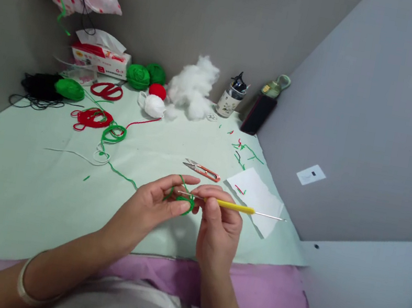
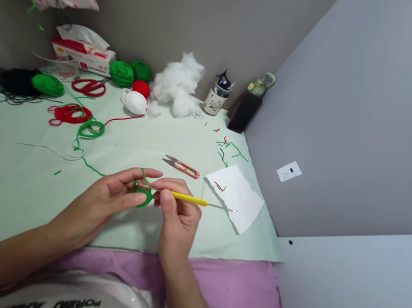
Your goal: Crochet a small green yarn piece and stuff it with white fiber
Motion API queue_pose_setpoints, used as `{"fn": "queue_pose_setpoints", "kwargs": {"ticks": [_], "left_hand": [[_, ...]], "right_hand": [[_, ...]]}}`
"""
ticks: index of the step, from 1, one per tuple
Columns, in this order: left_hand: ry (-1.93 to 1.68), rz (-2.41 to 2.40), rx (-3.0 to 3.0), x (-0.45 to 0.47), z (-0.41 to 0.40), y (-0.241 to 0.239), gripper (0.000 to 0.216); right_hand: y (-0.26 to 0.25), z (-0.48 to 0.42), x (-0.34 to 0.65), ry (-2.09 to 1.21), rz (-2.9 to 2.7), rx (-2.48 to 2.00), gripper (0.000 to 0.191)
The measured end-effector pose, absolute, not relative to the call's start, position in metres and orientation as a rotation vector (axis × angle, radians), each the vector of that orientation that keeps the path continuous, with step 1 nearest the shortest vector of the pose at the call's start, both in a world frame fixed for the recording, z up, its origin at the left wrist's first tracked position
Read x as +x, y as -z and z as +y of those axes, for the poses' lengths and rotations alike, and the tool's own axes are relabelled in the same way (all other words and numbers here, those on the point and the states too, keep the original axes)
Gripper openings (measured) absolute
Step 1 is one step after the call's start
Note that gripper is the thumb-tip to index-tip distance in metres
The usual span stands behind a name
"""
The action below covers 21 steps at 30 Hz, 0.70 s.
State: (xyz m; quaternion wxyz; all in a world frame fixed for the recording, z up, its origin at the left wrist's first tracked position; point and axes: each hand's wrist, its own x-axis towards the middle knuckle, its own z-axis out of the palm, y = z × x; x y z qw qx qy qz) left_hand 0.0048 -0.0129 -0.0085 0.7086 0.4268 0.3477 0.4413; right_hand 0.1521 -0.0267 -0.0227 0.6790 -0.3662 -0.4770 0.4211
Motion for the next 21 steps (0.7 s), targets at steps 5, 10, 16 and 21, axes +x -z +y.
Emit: {"fn": "queue_pose_setpoints", "kwargs": {"ticks": [5, 10, 16, 21], "left_hand": [[-1.232, 1.066, 1.512, 0.002, -0.017, 0.012, 0.048], [-1.373, 0.976, 1.728, -0.005, -0.018, 0.018, 0.055], [-1.331, 0.977, 1.7, -0.007, -0.019, 0.015, 0.05], [-1.123, 0.973, 1.446, -0.003, -0.017, 0.009, 0.049]], "right_hand": [[0.027, -0.029, 0.158, -1.019, -1.158, -0.75, 0.014], [0.028, -0.033, 0.164, -1.014, -1.286, -0.713, 0.015], [0.025, -0.038, 0.165, -0.952, -1.357, -0.743, 0.015], [0.024, -0.038, 0.163, -0.887, -1.358, -0.805, 0.017]]}}
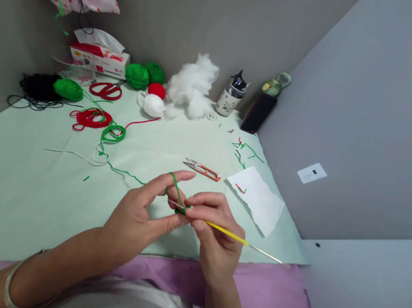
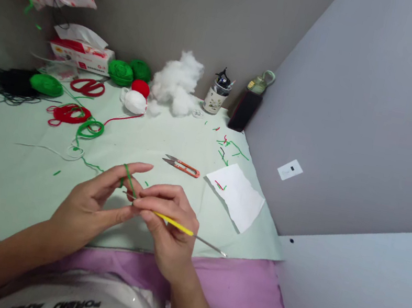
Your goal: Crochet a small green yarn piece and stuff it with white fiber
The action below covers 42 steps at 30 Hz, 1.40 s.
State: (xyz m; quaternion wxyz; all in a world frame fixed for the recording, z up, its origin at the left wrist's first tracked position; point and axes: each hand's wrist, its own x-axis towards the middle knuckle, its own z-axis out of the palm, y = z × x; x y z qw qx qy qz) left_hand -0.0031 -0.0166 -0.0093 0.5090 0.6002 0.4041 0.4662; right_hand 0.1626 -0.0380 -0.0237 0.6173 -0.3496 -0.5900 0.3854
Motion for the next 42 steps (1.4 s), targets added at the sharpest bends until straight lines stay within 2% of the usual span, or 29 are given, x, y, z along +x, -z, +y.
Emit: {"fn": "queue_pose_setpoints", "kwargs": {"ticks": [6, 11, 17, 21, 24, 32, 42], "left_hand": [[-0.982, 0.918, 1.298, 0.0, -0.015, 0.015, 0.047], [-0.962, 0.869, 1.157, 0.0, -0.017, 0.017, 0.046], [-0.947, 0.825, 1.073, 0.002, -0.015, 0.012, 0.065], [-0.943, 0.738, 1.037, 0.002, -0.014, 0.011, 0.075], [-0.948, 0.693, 1.009, 0.002, -0.013, 0.012, 0.071], [-0.971, 0.749, 1.021, -0.003, -0.012, 0.014, 0.052], [-0.991, 0.806, 1.083, -0.003, -0.012, 0.014, 0.047]], "right_hand": [[0.026, -0.028, 0.161, -1.08, -0.995, -0.828, 0.013], [0.024, -0.026, 0.161, -1.18, -0.905, -0.825, 0.013], [0.024, -0.027, 0.161, -1.169, -1.007, -0.836, 0.015], [0.028, -0.03, 0.163, -1.044, -1.193, -0.83, 0.015], [0.03, -0.03, 0.164, -0.994, -1.178, -0.848, 0.015], [0.021, -0.026, 0.164, -1.194, -0.933, -0.731, 0.016], [0.022, -0.03, 0.169, -1.057, -1.128, -0.736, 0.021]]}}
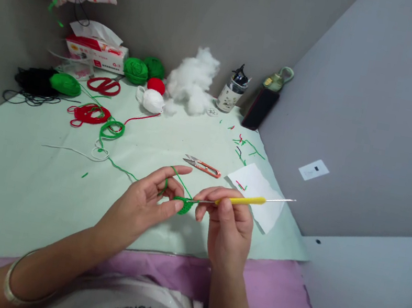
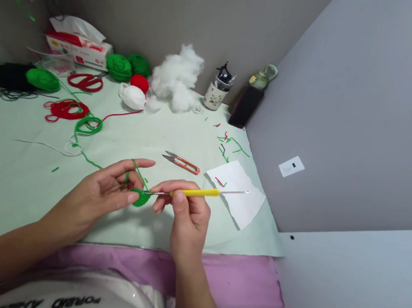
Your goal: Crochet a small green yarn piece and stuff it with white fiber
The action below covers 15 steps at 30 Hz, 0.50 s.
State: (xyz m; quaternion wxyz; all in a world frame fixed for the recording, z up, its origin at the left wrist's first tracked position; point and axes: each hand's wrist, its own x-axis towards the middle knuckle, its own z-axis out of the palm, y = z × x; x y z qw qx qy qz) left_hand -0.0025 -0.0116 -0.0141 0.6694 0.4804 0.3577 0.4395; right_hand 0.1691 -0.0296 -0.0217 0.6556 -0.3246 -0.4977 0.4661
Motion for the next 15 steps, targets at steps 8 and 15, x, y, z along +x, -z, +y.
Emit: {"fn": "queue_pose_setpoints", "kwargs": {"ticks": [8, 15], "left_hand": [[-1.087, 0.983, 1.243, 0.002, -0.015, 0.016, 0.045], [-1.026, 0.858, 0.948, 0.008, -0.017, 0.011, 0.054]], "right_hand": [[0.017, -0.041, 0.17, -0.489, -1.604, -0.891, 0.024], [0.035, -0.045, 0.166, 0.185, -1.852, -1.023, 0.038]]}}
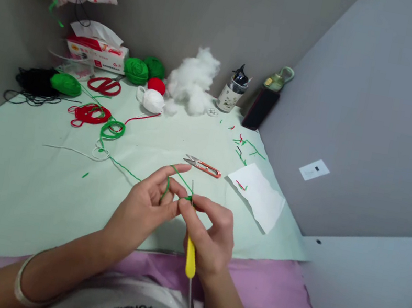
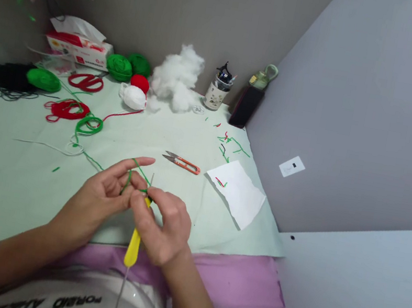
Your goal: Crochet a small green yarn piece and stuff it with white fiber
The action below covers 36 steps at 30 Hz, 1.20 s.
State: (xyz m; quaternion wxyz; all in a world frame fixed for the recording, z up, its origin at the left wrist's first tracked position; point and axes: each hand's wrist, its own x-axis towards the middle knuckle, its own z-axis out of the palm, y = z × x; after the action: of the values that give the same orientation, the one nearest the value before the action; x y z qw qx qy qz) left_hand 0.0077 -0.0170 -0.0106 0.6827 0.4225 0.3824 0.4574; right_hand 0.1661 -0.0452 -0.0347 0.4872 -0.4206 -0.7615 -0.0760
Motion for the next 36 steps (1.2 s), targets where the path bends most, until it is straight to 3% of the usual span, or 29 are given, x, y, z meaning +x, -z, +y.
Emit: {"fn": "queue_pose_setpoints", "kwargs": {"ticks": [4, 9, 12, 17, 20, 27, 33, 36], "left_hand": [[-0.857, 0.69, 0.674, 0.001, -0.011, 0.003, 0.053], [-0.881, 0.671, 0.747, 0.001, -0.006, 0.003, 0.047], [-0.926, 0.712, 0.852, 0.004, -0.01, 0.006, 0.046], [-0.951, 0.743, 0.866, 0.006, -0.014, 0.005, 0.062], [-0.877, 0.672, 0.763, 0.003, -0.01, 0.002, 0.065], [-0.776, 0.572, 0.706, 0.001, -0.009, 0.003, 0.045], [-0.931, 0.733, 0.931, 0.008, -0.015, 0.006, 0.047], [-0.961, 0.757, 0.983, 0.007, -0.015, 0.008, 0.039]], "right_hand": [[0.03, -0.04, 0.167, -0.196, -1.551, -0.899, 0.026], [0.023, -0.031, 0.163, -0.752, -1.224, -0.789, 0.019], [0.024, -0.031, 0.159, -0.711, -1.292, -0.844, 0.019], [0.023, -0.038, 0.16, -0.555, -1.45, -0.879, 0.022], [0.021, -0.035, 0.166, -0.751, -1.281, -0.841, 0.017], [0.019, -0.025, 0.17, -1.172, -0.96, -0.767, 0.019], [0.026, -0.033, 0.159, -0.767, -1.234, -0.849, 0.014], [0.026, -0.032, 0.16, -0.797, -1.166, -0.868, 0.015]]}}
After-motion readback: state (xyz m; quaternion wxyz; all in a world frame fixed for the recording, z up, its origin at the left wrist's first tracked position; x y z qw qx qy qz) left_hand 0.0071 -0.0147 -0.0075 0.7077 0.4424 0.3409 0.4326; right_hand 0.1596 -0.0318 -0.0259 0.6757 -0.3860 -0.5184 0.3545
